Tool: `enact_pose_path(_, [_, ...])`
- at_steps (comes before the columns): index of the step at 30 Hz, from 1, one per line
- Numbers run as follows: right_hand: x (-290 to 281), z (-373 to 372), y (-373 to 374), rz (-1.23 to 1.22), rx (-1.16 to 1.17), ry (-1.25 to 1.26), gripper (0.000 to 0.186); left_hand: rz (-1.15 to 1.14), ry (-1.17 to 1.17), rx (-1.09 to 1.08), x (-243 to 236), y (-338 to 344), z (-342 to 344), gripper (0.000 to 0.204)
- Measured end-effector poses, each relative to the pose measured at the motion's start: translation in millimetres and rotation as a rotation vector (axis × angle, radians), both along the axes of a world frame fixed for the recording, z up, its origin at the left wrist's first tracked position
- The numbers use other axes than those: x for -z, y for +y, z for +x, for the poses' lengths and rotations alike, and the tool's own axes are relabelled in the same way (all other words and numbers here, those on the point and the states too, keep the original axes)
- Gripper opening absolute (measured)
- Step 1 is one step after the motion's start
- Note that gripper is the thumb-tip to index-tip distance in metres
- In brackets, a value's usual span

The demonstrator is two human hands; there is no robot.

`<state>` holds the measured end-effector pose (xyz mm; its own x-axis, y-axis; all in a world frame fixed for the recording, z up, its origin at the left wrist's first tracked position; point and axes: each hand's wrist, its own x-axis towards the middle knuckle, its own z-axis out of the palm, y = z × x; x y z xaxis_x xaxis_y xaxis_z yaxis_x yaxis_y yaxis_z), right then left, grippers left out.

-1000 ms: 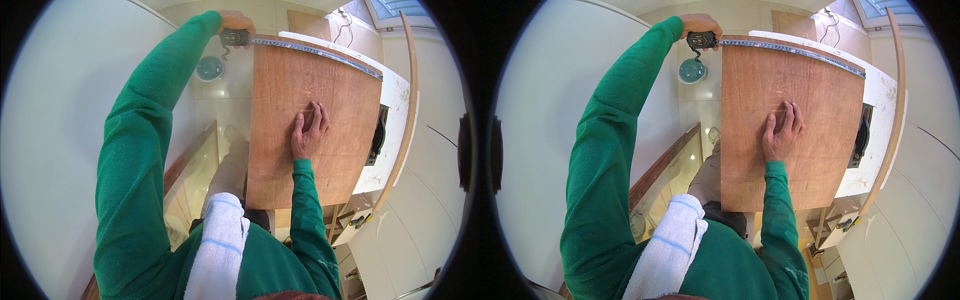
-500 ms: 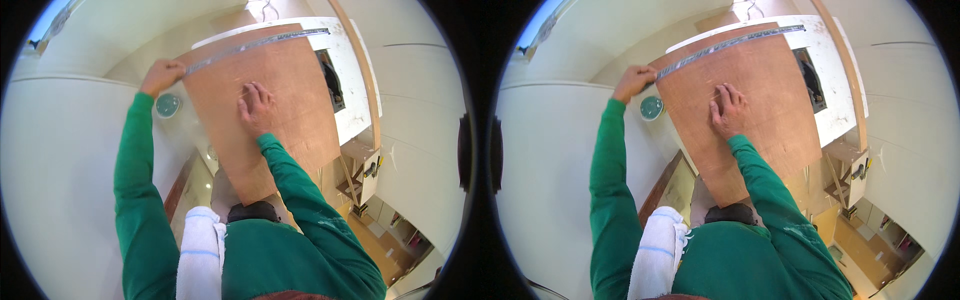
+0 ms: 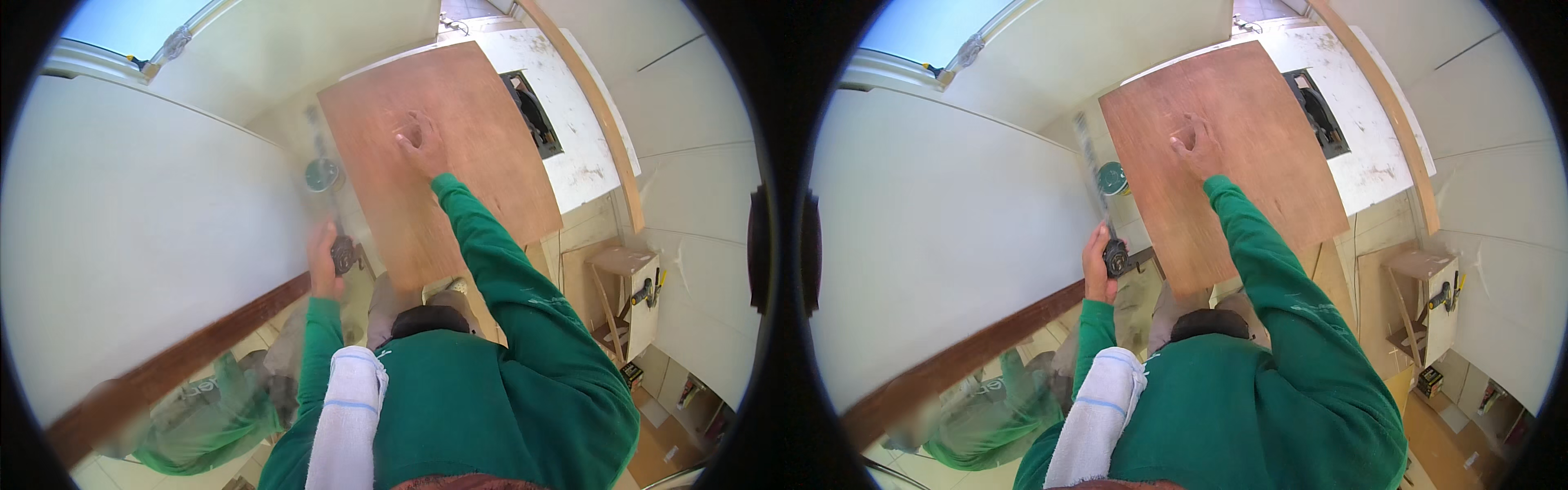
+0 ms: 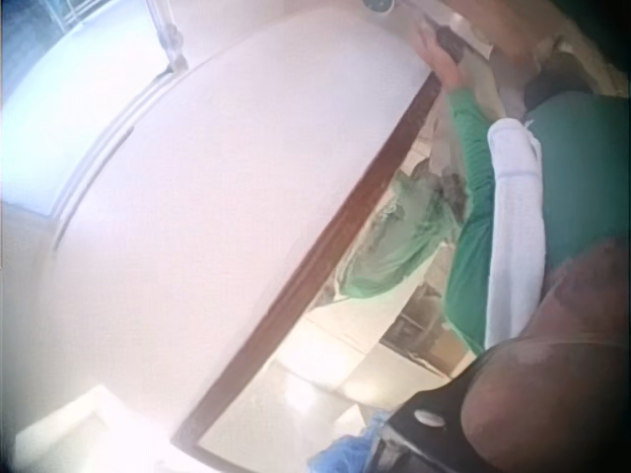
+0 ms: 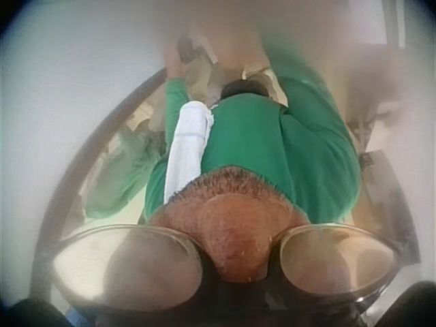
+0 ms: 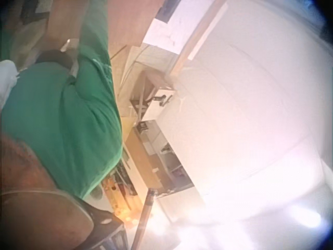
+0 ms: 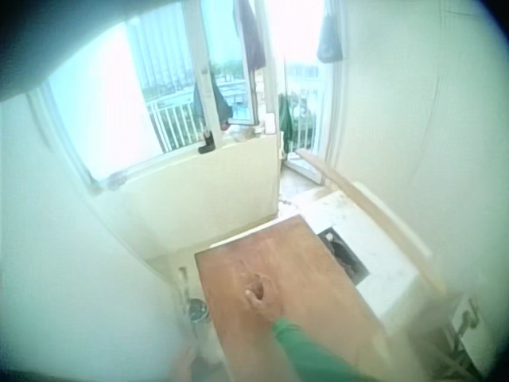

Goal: The person positions a rectangular wooden board on a white workbench, measures its length with a tape measure, and marks the board with a pencil. The person then picks up a small wooden block and places it on the board.

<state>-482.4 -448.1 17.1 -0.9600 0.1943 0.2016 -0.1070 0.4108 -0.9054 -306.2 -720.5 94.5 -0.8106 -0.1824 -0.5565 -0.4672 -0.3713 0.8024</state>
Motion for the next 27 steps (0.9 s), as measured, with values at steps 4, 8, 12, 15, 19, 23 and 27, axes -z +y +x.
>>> enact_pose_path(4, [-40,107,29,0.006,-0.182,0.187,0.056,0.208,0.051,-0.210,-6,27,71,0.038])
enact_pose_path(8, [-89,281,50,-0.270,-0.342,-0.216,0.054,0.196,-0.014,-0.077,-7,98,113,0.039])
enact_pose_path(12, [-108,388,80,-0.467,-0.265,-0.338,0.056,0.239,-0.026,0.168,-17,198,158,0.047])
enact_pose_path(15, [-91,439,115,-0.495,-0.052,-0.258,0.056,0.301,0.040,0.405,-25,267,196,0.066])
enact_pose_path(19, [-66,486,182,-0.638,0.192,-0.293,0.048,-0.097,0.323,0.884,-31,316,235,0.068])
enact_pose_path(23, [-62,532,227,-0.734,0.298,-0.351,0.041,-0.409,0.651,1.174,-28,314,237,0.052])
enact_pose_path(27, [-48,554,240,-0.828,0.407,-0.346,0.035,-0.364,0.483,1.149,-15,292,207,0.033])
